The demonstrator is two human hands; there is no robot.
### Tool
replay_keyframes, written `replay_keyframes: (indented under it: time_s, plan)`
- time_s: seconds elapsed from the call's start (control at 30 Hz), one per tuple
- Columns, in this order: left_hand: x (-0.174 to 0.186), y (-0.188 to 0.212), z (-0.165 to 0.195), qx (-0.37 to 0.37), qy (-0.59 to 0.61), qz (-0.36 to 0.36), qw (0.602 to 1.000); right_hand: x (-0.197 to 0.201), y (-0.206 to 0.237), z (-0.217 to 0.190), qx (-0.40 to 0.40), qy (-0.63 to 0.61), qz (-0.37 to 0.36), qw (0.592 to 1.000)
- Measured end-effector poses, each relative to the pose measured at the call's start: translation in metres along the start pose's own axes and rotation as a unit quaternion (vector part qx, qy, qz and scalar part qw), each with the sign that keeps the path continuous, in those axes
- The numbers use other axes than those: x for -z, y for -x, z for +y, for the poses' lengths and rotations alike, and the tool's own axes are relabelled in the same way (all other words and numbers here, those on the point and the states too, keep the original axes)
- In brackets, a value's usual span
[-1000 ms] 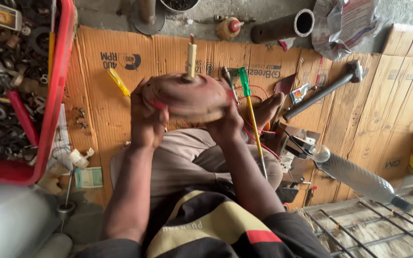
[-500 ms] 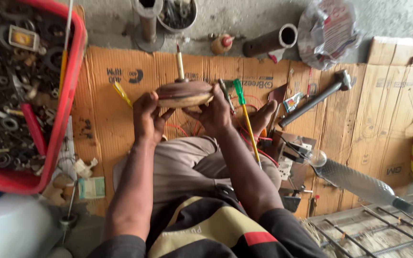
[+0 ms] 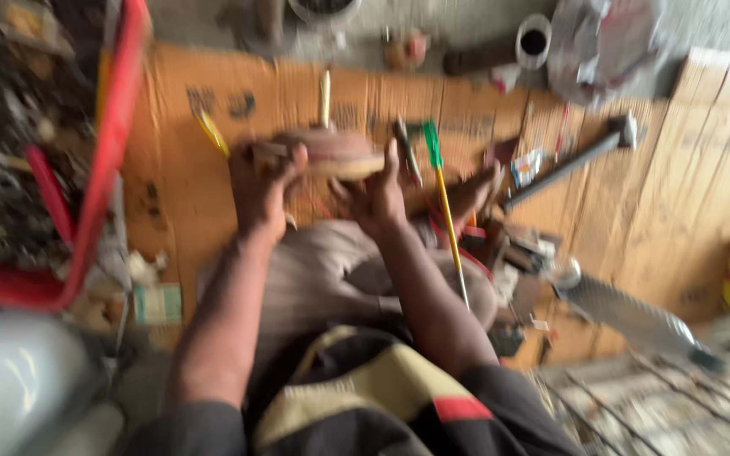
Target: The person sits on the floor working on a red circular pump/motor end cover. They hold a shaft assembly in the housing and use a long screwdriver to lever and press the shaft, tap it with a hammer, work around the housing by hand, then flip the cover over and press the shaft from the other side.
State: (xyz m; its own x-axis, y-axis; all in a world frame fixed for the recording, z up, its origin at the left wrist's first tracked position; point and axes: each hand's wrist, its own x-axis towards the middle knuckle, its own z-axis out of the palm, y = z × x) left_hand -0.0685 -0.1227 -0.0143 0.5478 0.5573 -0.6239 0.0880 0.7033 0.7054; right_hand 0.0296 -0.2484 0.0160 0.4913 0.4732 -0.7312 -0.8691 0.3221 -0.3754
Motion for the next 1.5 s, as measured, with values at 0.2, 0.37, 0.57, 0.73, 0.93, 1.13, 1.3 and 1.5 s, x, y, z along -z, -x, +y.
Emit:
replay_keyframes:
  time_s: [0.2,0.37,0.57,0.73,0.93,1.13,1.3,1.5]
  plan:
    - [-0.011,-0.004,-0.003,0.046,0.029,-0.028,0.998,0.006,0.004,-0.005,0.094,0.077,0.077,0.990]
    - [-0.006,-0.009,-0.001,0.042,0.213,-0.078,0.973,-0.003,-0.006,-0.014,0.046,0.073,0.049,0.995]
    - [0.007,-0.001,-0.003,-0.018,0.106,-0.087,0.990,0.010,0.007,-0.004,0.023,0.021,-0.004,0.999]
    - [0.018,0.020,-0.002,-0.142,0.114,-0.156,0.971,0.024,0.016,0.014,0.140,-0.006,-0.039,0.989]
    - [-0.003,-0.003,-0.002,0.002,0.023,-0.019,1.000,0.005,0.000,-0.016,-0.007,0.124,0.148,0.981]
    - [-0.012,0.010,-0.029,-0.180,0.023,-0.091,0.979,0.017,0.020,-0.021,0.065,0.240,0.098,0.963]
    - [0.001,0.005,-0.017,0.050,0.141,-0.034,0.988,0.018,0.011,-0.004,0.113,0.175,0.116,0.971]
    - [-0.012,0.000,-0.002,0.104,0.119,-0.099,0.983,0.014,0.016,-0.011,0.083,0.044,0.058,0.994]
